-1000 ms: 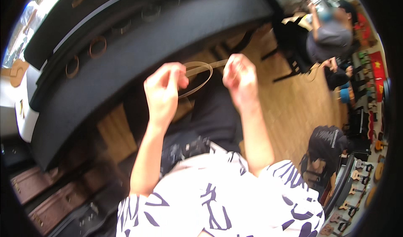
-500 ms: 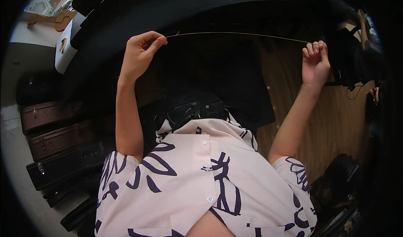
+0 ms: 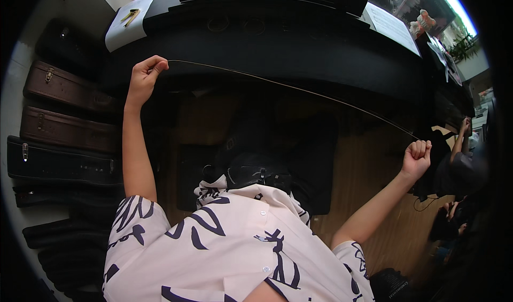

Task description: The person holds a thin, flexible wire loop in both hands, repeatedly stretching, twisting, and reshaping it into various circular and oval forms. The person places the wire on a black piano lid and picks it up again multiple times, continuing to manipulate its shape by hand.

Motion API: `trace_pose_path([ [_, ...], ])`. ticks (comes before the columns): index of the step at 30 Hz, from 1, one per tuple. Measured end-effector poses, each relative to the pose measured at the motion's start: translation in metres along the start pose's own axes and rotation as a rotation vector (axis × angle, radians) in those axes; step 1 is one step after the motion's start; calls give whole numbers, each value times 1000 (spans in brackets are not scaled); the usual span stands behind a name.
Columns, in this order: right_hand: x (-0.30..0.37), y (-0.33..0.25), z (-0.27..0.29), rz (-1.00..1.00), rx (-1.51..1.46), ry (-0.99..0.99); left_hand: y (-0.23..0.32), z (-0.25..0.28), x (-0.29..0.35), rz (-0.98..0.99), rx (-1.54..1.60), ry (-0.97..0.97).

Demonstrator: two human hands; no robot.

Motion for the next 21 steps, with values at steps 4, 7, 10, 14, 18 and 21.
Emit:
trace_pose_path([
  [4, -39, -39, -96, 35, 31, -252, -40, 16, 13, -94, 63, 159],
  [7, -102, -57, -202, -2, 35, -505, -69, 18, 19, -53, 164, 255],
  [10, -189, -33, -322, -93, -99, -594, -84, 30, 28, -141, 335, 348],
  [14, -270, 96, -464, 1, 60, -645, -107, 35, 44, 28, 417, 488],
  [18, -331, 264, -496, -152, 57, -482, -104, 6, 28, 91, 607, 586],
  [21, -345, 376, -522, -220, 343, -540, -102, 11, 35, 133, 596, 660],
])
Point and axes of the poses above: each hand's wrist, its own x-axis away from the middle knuckle, its own z-axis out of the back of the hand, y = z × x, the point moved 9 cm from there along -x, towards the middle knuckle, and after that the axes turned 13 degrees about x, right-handed, at the moved point
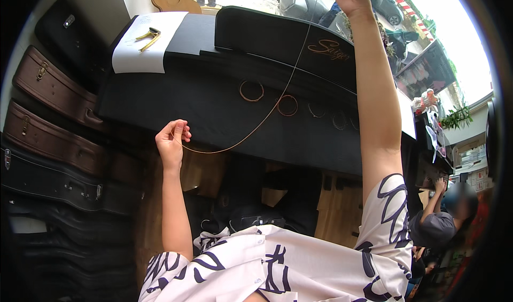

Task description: The person holds a thin, flexible wire loop in both hands, repeatedly stretching, twisting, and reshaping it into various circular and oval forms. The person places the wire on a black piano lid and picks it up again multiple times, continuing to manipulate its shape by hand.

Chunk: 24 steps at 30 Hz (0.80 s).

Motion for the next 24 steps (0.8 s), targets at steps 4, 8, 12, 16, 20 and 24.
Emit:
trace_pose_path([
  [4, -72, 47, 28, -50, 105, 17, 10, 5, 3, 2, 59, 149],
  [8, -80, 115, 34, -219, 547, 22, 47, 9, 17, -36, 19, 209],
  [12, -35, 155, 9, -536, 892, -232, 96, -42, 31, -152, 24, 159],
  [16, -24, 163, 4, -573, 1068, -434, 106, -98, 18, -243, -21, 42],
  [20, -24, 127, -37, -91, 1310, -562, 84, -132, -9, -272, -100, -98],
  [24, 80, 79, -161, 598, 1125, -856, 86, -142, -27, -369, -204, -88],
])
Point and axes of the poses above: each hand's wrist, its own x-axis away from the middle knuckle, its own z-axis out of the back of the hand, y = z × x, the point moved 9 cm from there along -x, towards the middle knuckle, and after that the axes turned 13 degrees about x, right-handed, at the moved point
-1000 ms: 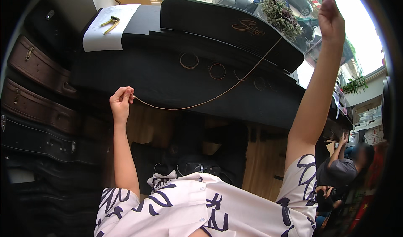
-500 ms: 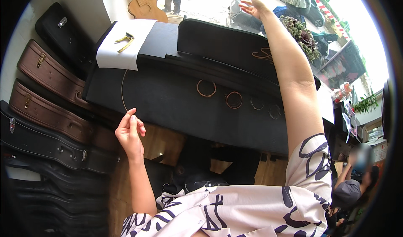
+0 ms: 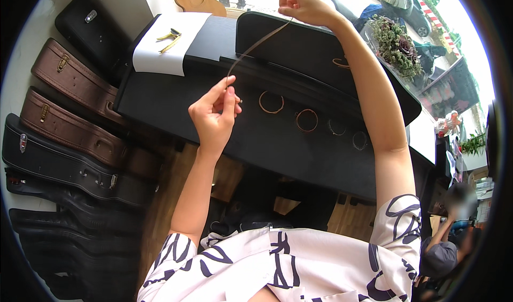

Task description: The person holds a thin, flexible wire loop in both hands, repeatedly stretching, twisting, and reshaping it into various circular and oval forms. The person places the wire on a black piano lid and picks it up again multiple times, continuing to manipulate its shape by hand.

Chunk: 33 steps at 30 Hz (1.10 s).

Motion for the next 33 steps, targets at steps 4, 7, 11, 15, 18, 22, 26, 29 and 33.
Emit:
trace_pose_path([
  [4, 13, -49, -4, 54, 94, -77, -7, -15, -23, 15, 44, 29],
  [7, 16, -76, 9, 178, -53, 79, -19, -7, -38, 35, 55, 61],
  [11, 32, -50, 8, -37, 92, 61, -70, 10, -39, 201, 136, 80],
  [15, 31, -29, 3, 84, 202, 132, -100, 16, -39, 126, -46, 79],
  [18, 33, -14, -3, -15, 158, 121, -107, 8, -38, 32, -193, 43],
  [22, 31, -16, -5, -31, 139, 86, -108, 9, -37, -69, -287, 39],
  [26, 25, 13, -13, -162, -197, -59, -108, 10, -34, -72, -308, 64],
  [29, 30, 12, -5, -217, -38, -149, -103, -5, -31, -169, -360, -2],
  [33, 31, 7, 2, -292, 24, -107, -97, 0, -28, -155, -361, 5],
])
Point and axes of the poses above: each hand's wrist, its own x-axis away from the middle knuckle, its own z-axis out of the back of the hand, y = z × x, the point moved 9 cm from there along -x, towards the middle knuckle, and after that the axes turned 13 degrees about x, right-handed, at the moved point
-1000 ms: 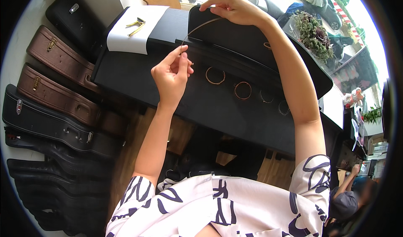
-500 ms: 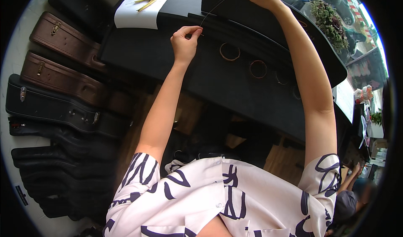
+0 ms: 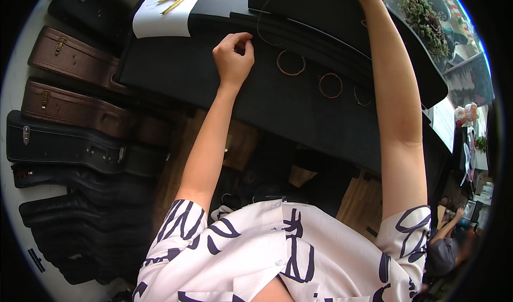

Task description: The person holds a thin, flexible wire loop in both hands, repeatedly stretching, twisting, and reshaping it into various circular and oval forms. The person places the wire on a black piano lid and picks it up again multiple times, continuing to manipulate its shape by hand.

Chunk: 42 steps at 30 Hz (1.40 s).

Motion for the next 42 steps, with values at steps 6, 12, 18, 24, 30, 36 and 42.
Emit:
trace_pose_path([
  [6, -3, 11, -3, 4, -44, -6, 11, -13, 1, -90, -11, -88],
  [12, -6, 3, -9, 143, -139, -11, 9, -13, -1, -49, 9, -91],
  [18, -9, -2, -13, 122, -95, 3, 9, -16, 0, -63, 34, -134],
  [24, -10, -2, -13, 94, -124, 3, 0, -17, -2, -11, 13, -146],
  [30, -12, -1, -11, 131, -125, 23, -2, -11, -4, 11, 39, -94],
  [36, -13, 7, -12, 126, -125, 16, 0, 4, -2, 29, 77, 20],
  [42, -6, 10, -1, -91, -12, 107, 21, -3, 0, -109, -35, -54],
])
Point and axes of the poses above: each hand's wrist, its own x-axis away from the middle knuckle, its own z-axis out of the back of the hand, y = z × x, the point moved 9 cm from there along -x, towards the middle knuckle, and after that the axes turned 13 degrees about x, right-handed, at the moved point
